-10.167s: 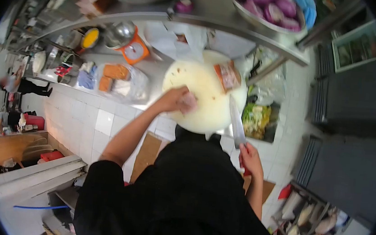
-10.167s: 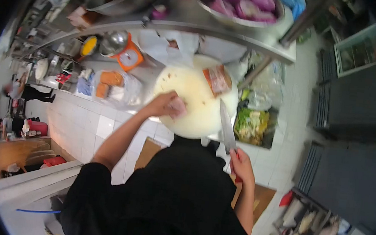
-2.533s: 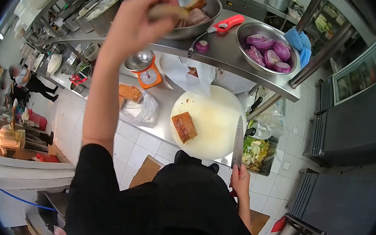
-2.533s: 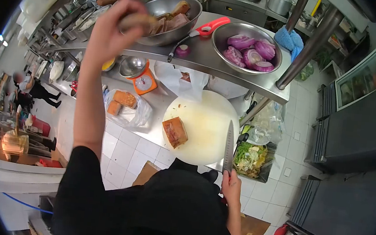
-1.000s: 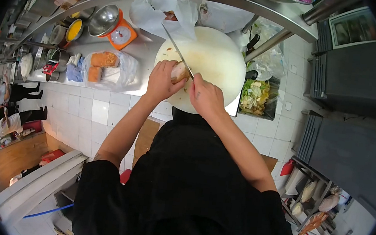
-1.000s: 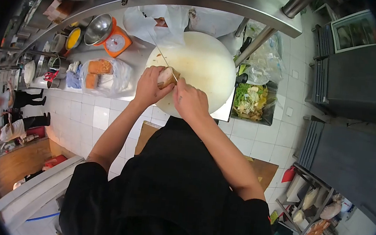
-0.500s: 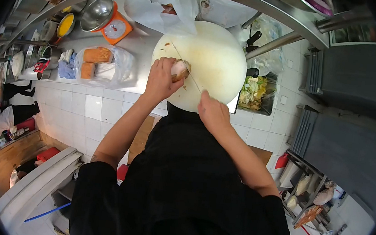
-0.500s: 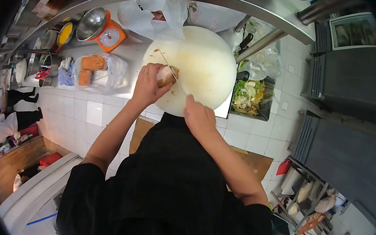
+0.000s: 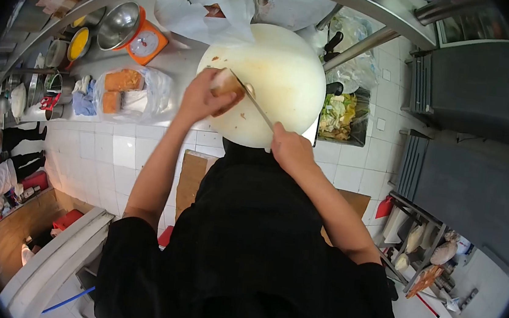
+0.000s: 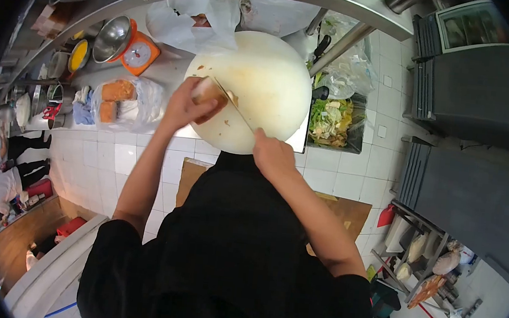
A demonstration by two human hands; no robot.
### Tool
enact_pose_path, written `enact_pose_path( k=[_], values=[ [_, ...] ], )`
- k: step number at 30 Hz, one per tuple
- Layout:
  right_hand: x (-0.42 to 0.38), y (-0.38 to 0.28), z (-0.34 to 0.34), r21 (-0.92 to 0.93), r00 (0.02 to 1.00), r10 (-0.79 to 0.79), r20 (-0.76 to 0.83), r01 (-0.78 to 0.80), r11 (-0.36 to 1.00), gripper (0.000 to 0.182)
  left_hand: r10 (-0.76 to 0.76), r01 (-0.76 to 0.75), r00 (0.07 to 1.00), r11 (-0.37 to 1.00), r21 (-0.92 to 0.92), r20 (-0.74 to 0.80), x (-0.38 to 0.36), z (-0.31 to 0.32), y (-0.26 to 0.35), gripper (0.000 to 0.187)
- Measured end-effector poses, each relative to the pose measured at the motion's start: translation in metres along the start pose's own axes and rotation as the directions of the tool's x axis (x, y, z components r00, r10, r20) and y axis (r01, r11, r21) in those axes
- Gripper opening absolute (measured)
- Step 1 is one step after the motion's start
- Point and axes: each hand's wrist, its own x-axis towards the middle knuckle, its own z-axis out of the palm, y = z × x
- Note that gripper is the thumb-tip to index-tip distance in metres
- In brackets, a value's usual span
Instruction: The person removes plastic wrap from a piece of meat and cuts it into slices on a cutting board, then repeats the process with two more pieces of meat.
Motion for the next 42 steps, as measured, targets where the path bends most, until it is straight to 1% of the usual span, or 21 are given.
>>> enact_pose_path(
  k=[2,4,5,7,9,11,13,14,17,19,20,21,23,25,27,31,33,35,37,40,42],
  values=[
    [-0.011,0.028,-0.004,0.131,0.999,-0.035,-0.027,0.038,0.991,0.014,-0.234,0.355,0.907,0.871,-0.339,0.35,0.024,-0.026,-0.009,0.074],
    [-0.017,0.035,-0.015,0.257,0.996,-0.068,-0.055,0.08,0.963,0.015,-0.029,0.025,0.96,1.0,0.018,0.279,0.041,-0.038,-0.008,0.066],
    [-0.016,0.036,-0.02,0.382,0.993,-0.023,-0.116,0.066,0.922,0.018,-0.025,0.02,0.962,1.0,0.021,0.273,0.049,-0.036,-0.006,0.066],
    [-0.015,0.031,-0.034,0.523,0.974,0.077,-0.212,0.047,0.851,0.021,0.408,-0.427,0.904,0.848,0.313,0.129,0.058,-0.026,0.006,0.051],
    [-0.02,0.048,-0.03,0.64,0.958,0.186,-0.218,-0.003,0.768,0.019,0.359,-0.384,0.919,0.909,0.164,0.163,0.051,0.014,0.036,0.044],
    [-0.036,0.056,-0.035,0.735,0.937,0.282,-0.208,-0.04,0.677,0.018,0.554,-0.616,0.778,0.764,0.191,0.296,0.043,0.058,0.06,0.045],
    [-0.054,0.068,-0.033,0.773,0.923,0.329,-0.201,-0.057,0.632,0.016,0.312,-0.426,0.898,0.794,0.433,0.311,0.034,0.109,0.067,0.043],
    [-0.062,0.07,-0.033,0.789,0.913,0.357,-0.198,-0.068,0.61,0.016,0.303,-0.412,0.906,0.792,0.45,0.297,0.026,0.118,0.065,0.043],
    [-0.087,0.081,-0.027,0.799,0.898,0.418,-0.139,-0.147,0.583,0.017,0.342,-0.38,0.924,0.87,0.314,0.169,-0.001,0.118,0.071,0.037],
    [-0.097,0.083,-0.021,0.771,0.89,0.426,-0.165,-0.153,0.618,0.018,0.335,-0.331,0.942,0.935,-0.129,0.013,-0.014,0.064,0.094,0.033],
    [-0.098,0.089,-0.013,0.726,0.892,0.41,-0.188,-0.155,0.67,0.019,0.41,-0.433,0.901,0.872,-0.228,-0.143,-0.016,0.031,0.116,0.032],
    [-0.097,0.087,-0.013,0.707,0.902,0.401,-0.16,-0.179,0.685,0.02,0.473,-0.516,0.842,0.845,-0.136,-0.259,-0.018,-0.014,0.147,0.029],
    [-0.088,0.088,-0.006,0.65,0.928,0.332,-0.167,-0.15,0.745,0.021,0.728,-0.697,0.527,0.666,0.267,-0.439,-0.012,-0.104,0.19,0.022],
    [-0.073,0.083,-0.008,0.582,0.956,0.231,-0.179,-0.087,0.808,0.022,0.856,-0.602,0.248,0.503,0.62,-0.454,0.006,-0.182,0.231,0.026],
    [-0.057,0.063,-0.029,0.555,0.977,0.128,-0.169,-0.013,0.832,0.023,0.762,-0.529,0.405,0.646,0.55,-0.506,0.031,-0.228,0.261,0.028],
    [-0.038,0.046,-0.045,0.516,0.981,0.039,-0.188,0.065,0.854,0.026,0.882,-0.483,0.393,0.439,0.758,-0.261,0.058,-0.258,0.259,0.029],
    [-0.033,0.049,-0.044,0.512,0.978,0.04,-0.204,0.071,0.856,0.026,0.675,-0.573,0.495,0.727,0.379,-0.547,0.024,-0.233,0.222,0.028],
    [-0.039,0.057,-0.035,0.514,0.975,0.071,-0.211,0.049,0.857,0.027,0.295,-0.395,0.826,0.911,-0.12,-0.48,-0.01,-0.186,0.153,0.036],
    [-0.046,0.066,-0.029,0.507,0.977,0.087,-0.196,0.025,0.861,0.027,0.108,-0.07,0.977,0.977,0.203,-0.184,-0.022,-0.12,0.13,0.059],
    [-0.055,0.072,-0.026,0.485,0.983,0.076,-0.166,0.015,0.874,0.028,0.153,-0.104,0.985,0.903,0.418,-0.085,-0.001,-0.044,0.047,0.07],
    [-0.053,0.07,-0.029,0.383,0.993,0.049,-0.105,-0.005,0.924,0.03,-0.239,0.024,0.934,0.784,0.621,0.266,0.026,-0.035,0.037,0.075]
  ],
)
